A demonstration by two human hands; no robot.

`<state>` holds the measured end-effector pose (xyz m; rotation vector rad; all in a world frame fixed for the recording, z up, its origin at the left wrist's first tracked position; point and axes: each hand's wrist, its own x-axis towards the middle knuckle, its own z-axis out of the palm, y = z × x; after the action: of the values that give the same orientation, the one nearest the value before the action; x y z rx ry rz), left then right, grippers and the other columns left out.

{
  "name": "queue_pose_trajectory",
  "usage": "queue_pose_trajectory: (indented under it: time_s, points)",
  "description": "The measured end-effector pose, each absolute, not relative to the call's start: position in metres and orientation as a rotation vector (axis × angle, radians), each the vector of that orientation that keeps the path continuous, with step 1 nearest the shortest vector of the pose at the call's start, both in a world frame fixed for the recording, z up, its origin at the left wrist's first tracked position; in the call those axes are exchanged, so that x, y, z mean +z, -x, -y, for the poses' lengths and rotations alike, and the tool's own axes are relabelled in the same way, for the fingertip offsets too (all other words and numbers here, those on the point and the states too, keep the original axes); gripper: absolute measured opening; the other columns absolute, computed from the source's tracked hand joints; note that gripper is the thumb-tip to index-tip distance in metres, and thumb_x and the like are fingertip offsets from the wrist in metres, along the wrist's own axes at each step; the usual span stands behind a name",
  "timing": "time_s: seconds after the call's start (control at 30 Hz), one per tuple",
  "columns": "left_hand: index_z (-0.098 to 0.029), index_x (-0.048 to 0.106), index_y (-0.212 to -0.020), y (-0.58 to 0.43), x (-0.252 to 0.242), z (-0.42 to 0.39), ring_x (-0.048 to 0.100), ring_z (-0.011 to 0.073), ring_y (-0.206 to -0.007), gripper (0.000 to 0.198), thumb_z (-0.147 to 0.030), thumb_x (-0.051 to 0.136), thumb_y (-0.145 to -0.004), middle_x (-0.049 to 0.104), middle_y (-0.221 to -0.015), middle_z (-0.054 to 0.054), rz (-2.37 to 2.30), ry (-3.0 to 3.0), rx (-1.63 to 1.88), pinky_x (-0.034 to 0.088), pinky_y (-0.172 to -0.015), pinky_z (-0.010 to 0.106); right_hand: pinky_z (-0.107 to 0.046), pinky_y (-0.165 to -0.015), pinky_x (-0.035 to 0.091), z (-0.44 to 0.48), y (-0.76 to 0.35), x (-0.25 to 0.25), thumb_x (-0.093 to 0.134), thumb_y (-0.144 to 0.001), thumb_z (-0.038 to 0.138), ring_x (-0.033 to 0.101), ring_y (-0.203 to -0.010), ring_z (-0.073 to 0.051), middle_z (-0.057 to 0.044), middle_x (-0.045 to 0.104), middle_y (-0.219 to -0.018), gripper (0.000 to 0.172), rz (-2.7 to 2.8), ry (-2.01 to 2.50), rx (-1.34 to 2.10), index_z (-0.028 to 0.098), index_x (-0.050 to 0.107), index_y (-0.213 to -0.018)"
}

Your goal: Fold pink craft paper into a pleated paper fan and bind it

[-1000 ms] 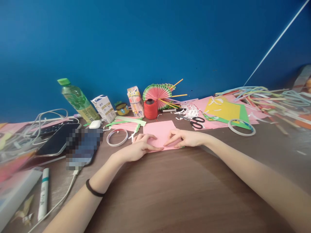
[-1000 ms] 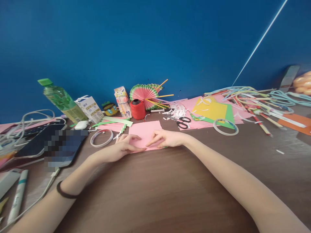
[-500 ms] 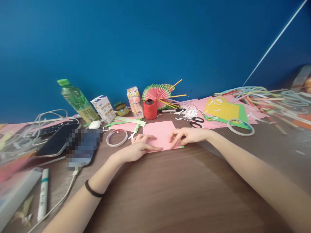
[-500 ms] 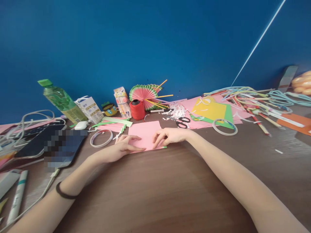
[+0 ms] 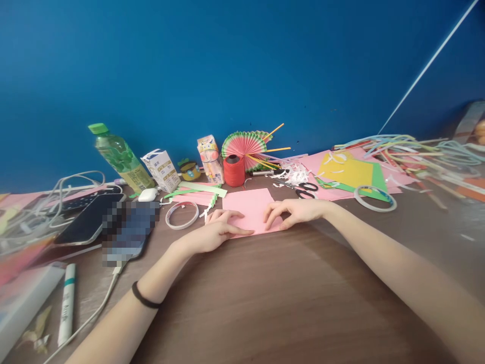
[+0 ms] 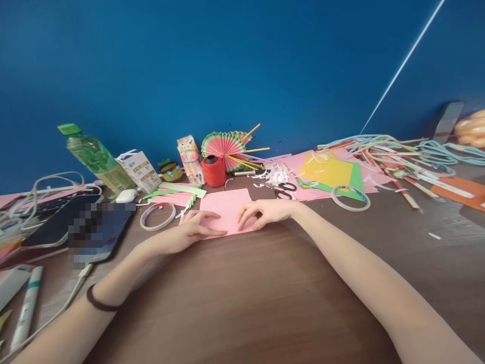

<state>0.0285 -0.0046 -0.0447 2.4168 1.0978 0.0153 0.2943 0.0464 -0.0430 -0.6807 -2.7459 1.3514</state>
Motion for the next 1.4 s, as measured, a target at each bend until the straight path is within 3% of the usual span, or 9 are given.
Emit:
queue_pose_trajectory:
  time_s: [0.27,0.47,0.6,0.7,0.83,0.93,1.07,1.2,1.4]
  points:
    - [-0.048,0.053,-0.111,-0.030,-0.042,0.006,0.021,0.0247,-0.121,0.033,-0.030,0.037,-0.089,0.035,-0.135,-0.004,-1.109,-2.380,0.033,0.010,-0.102,0.052,-0.029,-0.080,0.036,-0.042,-0.291,-0.042,0.056,-0.068,0.018,0.045,-0.090,-0.016,-0.005,0.047,-0.107,0.027,2.766,0.898,1.225,0.017,0.053,-0.095]
    - [-0.047,0.053,-0.112,-0.031,-0.040,0.007,0.023,0.0243,-0.122,0.035,-0.028,0.034,-0.090,0.036,-0.134,-0.003,-1.100,-2.394,0.031,0.011,-0.102,0.051,-0.034,-0.086,0.033,-0.040,-0.292,-0.042,0.057,-0.070,0.027,0.039,-0.099,-0.022,-0.004,0.044,-0.095,0.009,2.820,0.985,1.123,0.018,0.057,-0.073]
    - [-0.043,0.055,-0.112,-0.030,-0.042,0.006,0.026,0.0237,-0.120,0.037,-0.022,0.034,-0.089,0.037,-0.134,-0.003,-1.087,-2.426,0.042,0.015,-0.102,0.048,-0.035,-0.087,0.033,-0.040,-0.291,-0.041,0.058,-0.070,0.029,0.038,-0.101,-0.023,-0.005,0.045,-0.094,0.011,2.822,1.010,1.124,0.019,0.061,-0.073]
    - [-0.031,0.054,-0.112,-0.027,-0.046,0.003,0.033,0.0222,-0.114,0.034,-0.017,0.042,-0.083,0.043,-0.128,0.002,-1.111,-2.404,0.145,0.023,-0.100,0.045,-0.035,-0.087,0.033,-0.040,-0.291,-0.040,0.058,-0.071,0.032,0.039,-0.100,-0.023,-0.004,0.045,-0.093,0.014,2.823,1.037,1.125,0.019,0.062,-0.073]
    - [-0.020,0.055,-0.089,-0.024,-0.050,0.000,0.039,0.0217,-0.109,0.013,-0.022,0.052,-0.077,0.047,-0.118,0.005,-1.183,-2.349,0.240,0.029,-0.096,0.041,-0.034,-0.088,0.032,-0.041,-0.290,-0.040,0.059,-0.071,0.034,0.040,-0.100,-0.022,-0.005,0.046,-0.094,0.016,2.826,1.038,1.119,0.018,0.062,-0.073]
    - [-0.019,0.055,-0.076,-0.023,-0.048,0.000,0.037,0.0217,-0.112,0.006,-0.023,0.051,-0.078,0.045,-0.118,0.004,-1.168,-2.365,0.218,0.028,-0.097,0.040,-0.034,-0.088,0.032,-0.041,-0.290,-0.040,0.059,-0.070,0.034,0.040,-0.100,-0.022,-0.005,0.046,-0.094,0.016,2.821,1.045,1.133,0.018,0.063,-0.073]
    - [-0.021,0.055,-0.079,-0.021,-0.043,0.002,0.038,0.0208,-0.111,0.010,-0.027,0.048,-0.081,0.044,-0.121,0.003,-1.135,-2.420,0.190,0.029,-0.096,0.038,-0.034,-0.088,0.032,-0.041,-0.289,-0.041,0.060,-0.070,0.036,0.039,-0.100,-0.023,-0.005,0.045,-0.095,0.019,2.809,1.067,1.141,0.018,0.062,-0.072]
    - [-0.021,0.054,-0.084,-0.021,-0.039,0.003,0.042,0.0220,-0.105,0.020,-0.035,0.060,-0.073,0.045,-0.122,0.003,-1.145,-2.496,0.119,0.035,-0.088,0.035,-0.033,-0.083,0.036,-0.039,-0.287,-0.039,0.064,-0.066,0.037,0.041,-0.097,-0.022,-0.004,0.046,-0.094,0.020,2.825,1.094,1.067,0.018,0.060,-0.072]
    - [-0.019,0.055,-0.083,-0.024,-0.034,0.003,0.051,0.0185,-0.087,0.008,-0.023,0.050,-0.078,0.056,-0.095,0.004,-1.163,-2.727,0.099,0.039,-0.073,0.028,-0.024,-0.067,0.040,-0.032,-0.284,-0.031,0.057,-0.070,0.023,0.051,-0.075,-0.014,-0.003,0.049,-0.088,0.008,2.787,1.136,1.012,0.016,0.057,-0.075]
